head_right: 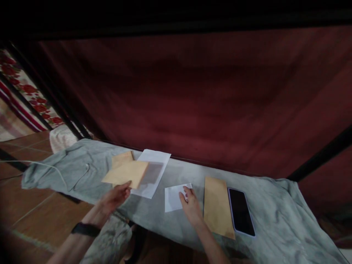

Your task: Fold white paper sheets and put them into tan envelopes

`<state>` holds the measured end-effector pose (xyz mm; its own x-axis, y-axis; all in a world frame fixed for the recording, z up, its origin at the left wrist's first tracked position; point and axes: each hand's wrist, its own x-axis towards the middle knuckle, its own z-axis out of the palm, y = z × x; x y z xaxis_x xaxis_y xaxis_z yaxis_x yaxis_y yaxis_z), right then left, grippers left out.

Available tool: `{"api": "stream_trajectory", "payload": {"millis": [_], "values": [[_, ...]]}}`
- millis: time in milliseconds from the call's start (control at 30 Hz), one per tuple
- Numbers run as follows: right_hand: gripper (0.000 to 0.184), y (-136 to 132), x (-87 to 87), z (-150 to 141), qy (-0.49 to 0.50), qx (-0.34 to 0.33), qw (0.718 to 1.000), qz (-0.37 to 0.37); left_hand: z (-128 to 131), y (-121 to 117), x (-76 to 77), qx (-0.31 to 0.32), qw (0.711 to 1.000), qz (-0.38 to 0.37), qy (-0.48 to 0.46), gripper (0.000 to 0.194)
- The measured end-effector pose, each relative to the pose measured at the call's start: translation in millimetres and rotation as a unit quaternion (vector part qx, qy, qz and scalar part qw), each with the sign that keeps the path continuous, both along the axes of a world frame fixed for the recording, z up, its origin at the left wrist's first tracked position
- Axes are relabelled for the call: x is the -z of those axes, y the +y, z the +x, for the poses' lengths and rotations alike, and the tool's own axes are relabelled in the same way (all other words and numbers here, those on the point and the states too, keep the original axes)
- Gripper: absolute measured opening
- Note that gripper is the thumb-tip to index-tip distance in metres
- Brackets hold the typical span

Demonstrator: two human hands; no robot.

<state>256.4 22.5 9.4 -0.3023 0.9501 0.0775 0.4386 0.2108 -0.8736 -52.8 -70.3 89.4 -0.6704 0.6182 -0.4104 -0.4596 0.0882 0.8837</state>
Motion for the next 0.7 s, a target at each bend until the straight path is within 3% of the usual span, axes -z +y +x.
{"api": "stream_trajectory", "payload": {"millis": [67,133,267,400,533,633,700], "values": [[0.057,-5.3,-9.3,-6.6,0.126,-0.021,0.982,-0.138,49.5,4.8,16.5,0.020,0.999,0.009,-0.039,0.033],[0.064,-9.5,-18.0,-9.7,0.212,-0.028,0.952,-0.221,96.7,7.5,32.6,0.038,0.997,0.019,-0.069,0.038],[0.063,-10.8,-33.3,-6.1,0.290,-0.053,0.920,-0.260,155.6,7.2,49.8,0.069,0.990,0.034,-0.119,0.038],[0.046,-6.7,-45.4,2.2,0.305,-0.060,0.911,-0.272,165.0,7.6,49.2,0.082,0.984,0.037,-0.154,0.037],[0.043,-5.6,-50.5,4.7,0.316,-0.069,0.903,-0.283,166.4,8.4,43.6,0.084,0.980,0.033,-0.177,0.025],[0.045,-2.7,-47.4,2.2,0.287,-0.067,0.919,-0.262,175.2,4.9,43.3,0.084,0.971,0.038,-0.223,0.018],[0.043,2.2,-43.4,1.3,0.266,-0.067,0.935,-0.227,181.3,-0.5,46.5,0.120,0.964,0.024,-0.235,0.017]]}}
